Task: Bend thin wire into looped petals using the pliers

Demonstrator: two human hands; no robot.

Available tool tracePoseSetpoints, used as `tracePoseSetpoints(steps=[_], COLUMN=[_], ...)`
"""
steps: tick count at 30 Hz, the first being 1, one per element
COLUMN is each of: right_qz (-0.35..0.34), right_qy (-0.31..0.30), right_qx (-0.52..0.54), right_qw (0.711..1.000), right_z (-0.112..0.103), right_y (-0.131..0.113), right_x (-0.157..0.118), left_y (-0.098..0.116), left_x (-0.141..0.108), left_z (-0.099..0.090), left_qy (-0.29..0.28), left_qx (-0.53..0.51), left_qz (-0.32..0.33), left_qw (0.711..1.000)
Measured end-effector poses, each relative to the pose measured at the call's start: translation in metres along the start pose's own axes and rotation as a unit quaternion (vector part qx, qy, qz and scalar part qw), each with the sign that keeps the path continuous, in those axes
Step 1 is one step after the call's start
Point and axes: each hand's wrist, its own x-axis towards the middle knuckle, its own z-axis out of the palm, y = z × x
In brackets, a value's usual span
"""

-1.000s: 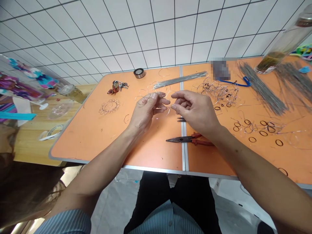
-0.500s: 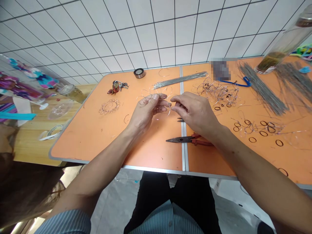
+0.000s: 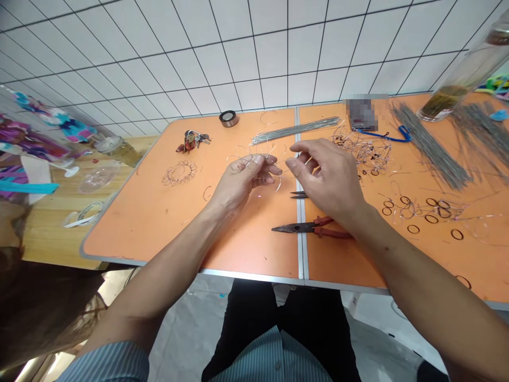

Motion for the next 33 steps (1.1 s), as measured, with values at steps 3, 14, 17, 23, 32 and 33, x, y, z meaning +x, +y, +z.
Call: tracePoseSetpoints(steps=[3,14,17,23,32,33], right_qz=[0.035,0.196,0.2,0.265,0.299,0.303], right_qy=[-0.046,-0.104,-0.055,-0.183,-0.164,-0.158], right_qx=[0.028,0.226,0.228,0.252,0.333,0.327], right_qw=[0.998,0.949,0.951,0.913,0.879,0.881], right_z=[0.0,0.002,0.002,0.008,0.021,0.019], right_y=[0.001,0.001,0.0,-0.002,-0.002,-0.001], right_x=[0.002,0.003,0.003,-0.003,-0.009,-0.007], left_y=[0.001,-0.002,-0.002,-0.002,-0.003,-0.001], left_x=[-0.001,0.0,0.002,0.004,-0.001,-0.001], left_z=[0.001,0.0,0.0,0.001,0.005,0.005], left_qy=[-0.004,0.009,0.064,0.069,0.02,0.021], left_qx=[0.0,-0.038,-0.041,-0.016,-0.034,-0.032], left_qz=[-0.012,-0.043,-0.027,0.002,-0.006,-0.01], left_qw=[1.0,0.998,0.997,0.998,0.999,0.999])
